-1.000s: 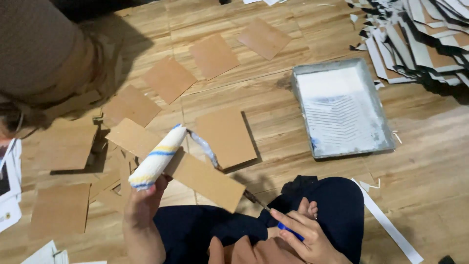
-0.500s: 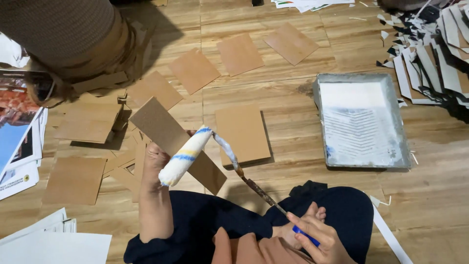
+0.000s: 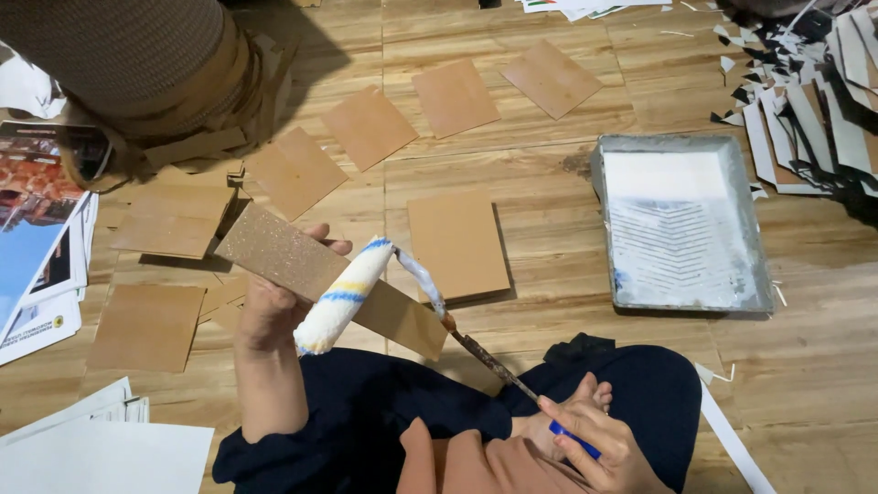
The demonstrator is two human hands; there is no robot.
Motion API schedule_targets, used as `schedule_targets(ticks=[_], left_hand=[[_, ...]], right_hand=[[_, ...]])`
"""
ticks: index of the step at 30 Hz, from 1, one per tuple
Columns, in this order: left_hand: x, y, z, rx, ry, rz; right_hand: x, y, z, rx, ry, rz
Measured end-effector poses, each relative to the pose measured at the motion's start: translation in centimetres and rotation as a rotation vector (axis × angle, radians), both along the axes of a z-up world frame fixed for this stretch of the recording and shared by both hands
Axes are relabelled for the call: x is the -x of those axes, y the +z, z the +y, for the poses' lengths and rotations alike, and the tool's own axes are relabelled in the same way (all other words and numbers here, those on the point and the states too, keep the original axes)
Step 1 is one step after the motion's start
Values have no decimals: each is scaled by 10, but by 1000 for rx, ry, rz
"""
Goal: The person sits on the floor and uses a paint roller to apply glue to small rectangular cardboard pieces. They roll the roller in a tray to load it with glue, then apply it to the cardboard. After gluing, the person places the cardboard pieces onto a larger white sheet of paper.
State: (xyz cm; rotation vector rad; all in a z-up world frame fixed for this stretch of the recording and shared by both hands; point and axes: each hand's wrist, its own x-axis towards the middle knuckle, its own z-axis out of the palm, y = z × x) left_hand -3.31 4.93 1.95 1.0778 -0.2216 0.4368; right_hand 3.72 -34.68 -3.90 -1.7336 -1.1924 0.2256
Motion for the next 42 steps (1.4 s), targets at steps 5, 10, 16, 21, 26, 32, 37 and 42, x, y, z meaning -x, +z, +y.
schedule_targets(ticks=[5, 10, 16, 21, 26, 32, 37, 42], left_hand=[[2, 3, 1, -55, 90, 84], [-1, -2, 20, -7, 149, -4], [9, 2, 48, -51, 227, 13], [-2, 1, 39, -41, 124, -47], [-5, -11, 48, 56, 212, -68], [6, -32, 69, 207, 200, -69], [-4, -33, 51, 131, 159, -108], [-8, -24, 32, 255, -14, -54]], right_hand=[[0, 1, 1, -39, 14, -53], [2, -4, -9, 21, 10, -76], [4, -17, -39, 218, 11, -81], [2, -2, -16, 113, 86, -390], [3, 1, 1, 28, -15, -184], [16, -32, -46, 284, -117, -336], [14, -10, -17, 140, -38, -412], [18, 5, 13, 42, -85, -242]])
